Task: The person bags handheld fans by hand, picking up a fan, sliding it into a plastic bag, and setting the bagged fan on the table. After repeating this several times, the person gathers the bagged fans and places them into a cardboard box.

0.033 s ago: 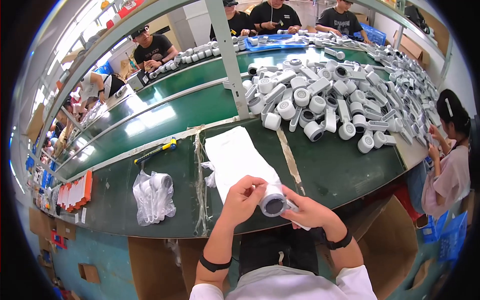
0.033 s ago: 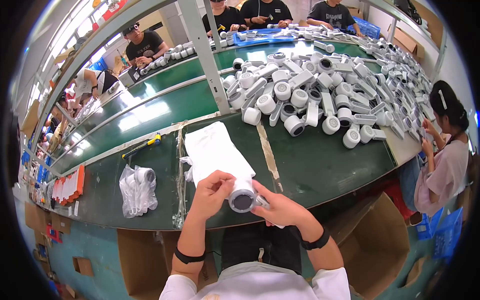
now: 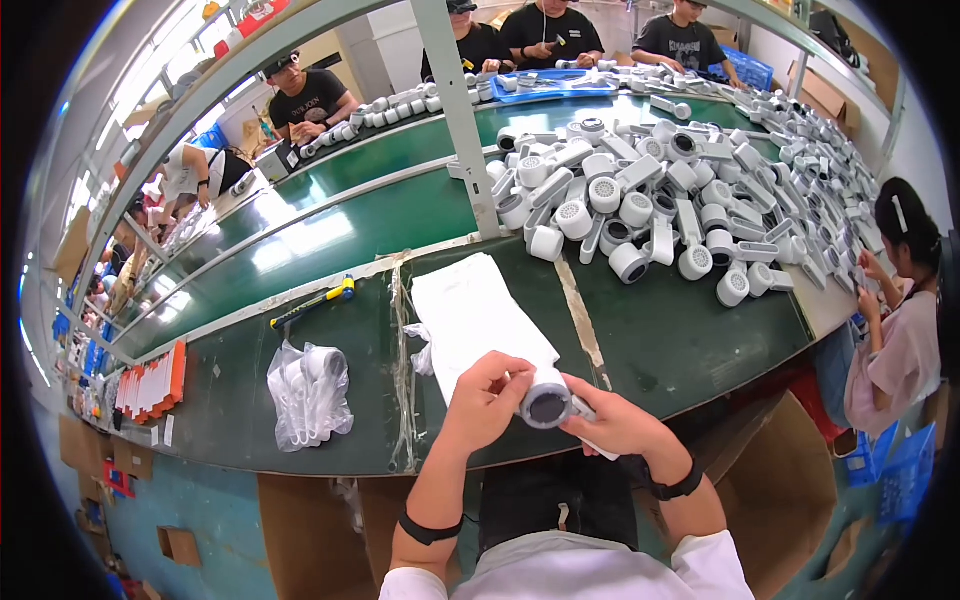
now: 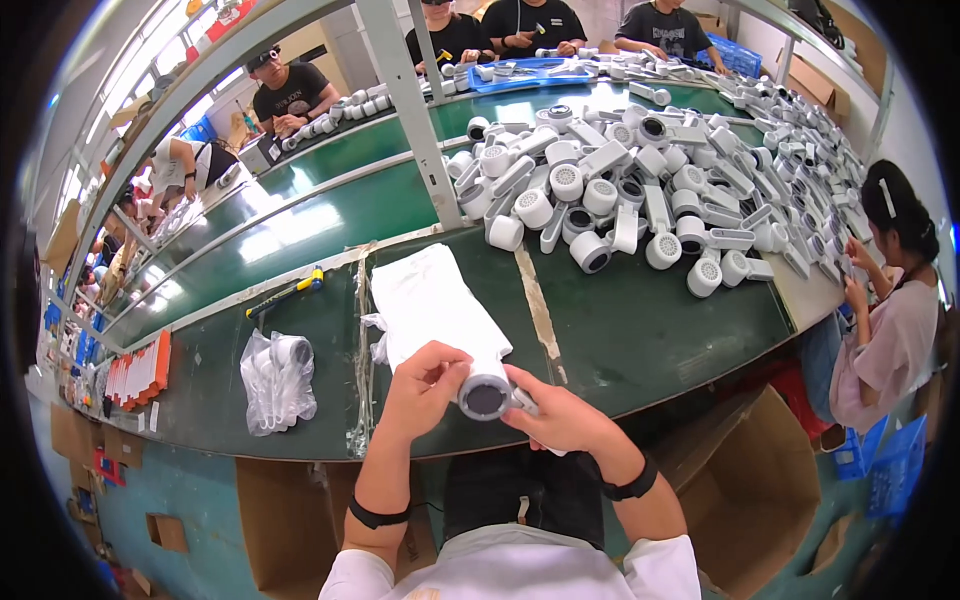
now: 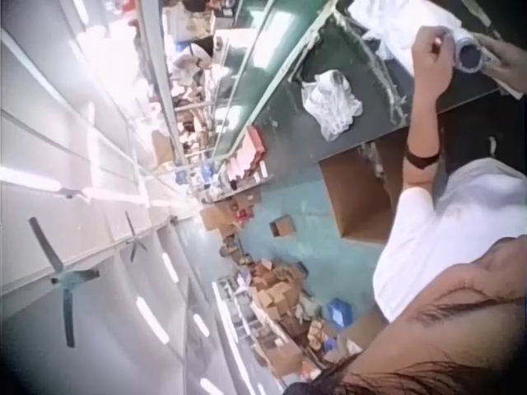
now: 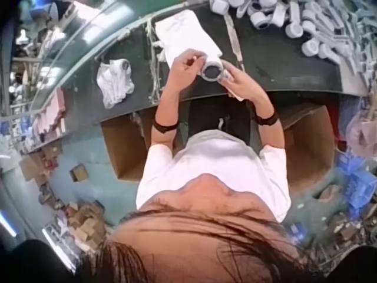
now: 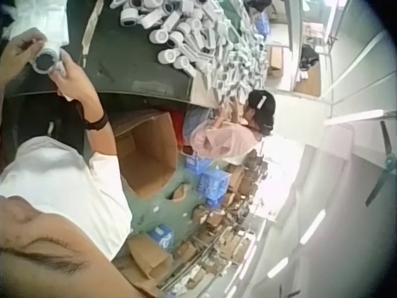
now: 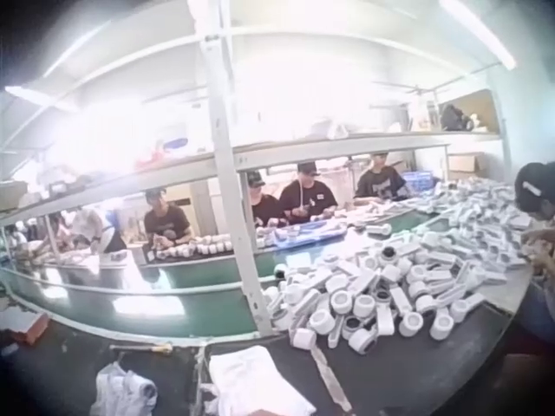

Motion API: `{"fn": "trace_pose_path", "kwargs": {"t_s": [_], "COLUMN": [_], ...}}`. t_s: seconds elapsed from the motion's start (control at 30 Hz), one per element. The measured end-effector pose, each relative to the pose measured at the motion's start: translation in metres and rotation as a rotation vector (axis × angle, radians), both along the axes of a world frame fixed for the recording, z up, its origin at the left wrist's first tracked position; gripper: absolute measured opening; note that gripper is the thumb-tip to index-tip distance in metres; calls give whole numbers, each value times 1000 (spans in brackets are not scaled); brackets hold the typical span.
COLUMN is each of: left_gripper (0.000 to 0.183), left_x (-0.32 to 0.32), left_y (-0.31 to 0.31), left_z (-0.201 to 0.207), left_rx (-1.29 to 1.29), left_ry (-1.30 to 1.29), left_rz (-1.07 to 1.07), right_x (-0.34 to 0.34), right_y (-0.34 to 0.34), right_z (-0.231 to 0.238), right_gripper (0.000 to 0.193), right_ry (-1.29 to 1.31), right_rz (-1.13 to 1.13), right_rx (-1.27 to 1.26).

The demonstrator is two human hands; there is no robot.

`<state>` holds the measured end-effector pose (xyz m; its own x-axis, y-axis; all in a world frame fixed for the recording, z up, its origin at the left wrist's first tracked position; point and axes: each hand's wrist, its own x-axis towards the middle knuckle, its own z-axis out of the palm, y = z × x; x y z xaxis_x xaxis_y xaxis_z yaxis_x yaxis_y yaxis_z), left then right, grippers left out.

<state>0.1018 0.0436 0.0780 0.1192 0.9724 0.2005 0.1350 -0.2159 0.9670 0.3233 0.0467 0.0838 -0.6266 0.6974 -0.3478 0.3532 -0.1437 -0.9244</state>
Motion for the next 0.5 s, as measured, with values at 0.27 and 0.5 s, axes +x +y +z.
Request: {"fn": "trace_pose_path", "kwargs": {"t_s": [0.27, 0.5], "left_gripper": [13, 17], "left_x": [15, 30], "left_y": [-15, -32], "left_z": [10, -13], "left_rx": [466, 591], "left_ry": [386, 491], "left_rz": [138, -64], "right_x": [-29, -40], "right_y": [-14, 1], "right_z": [-34, -48], "right_gripper": [58, 61], "right_ry": [-170, 444], "right_rz": [-329, -612], "right_rx": [467, 176]}}
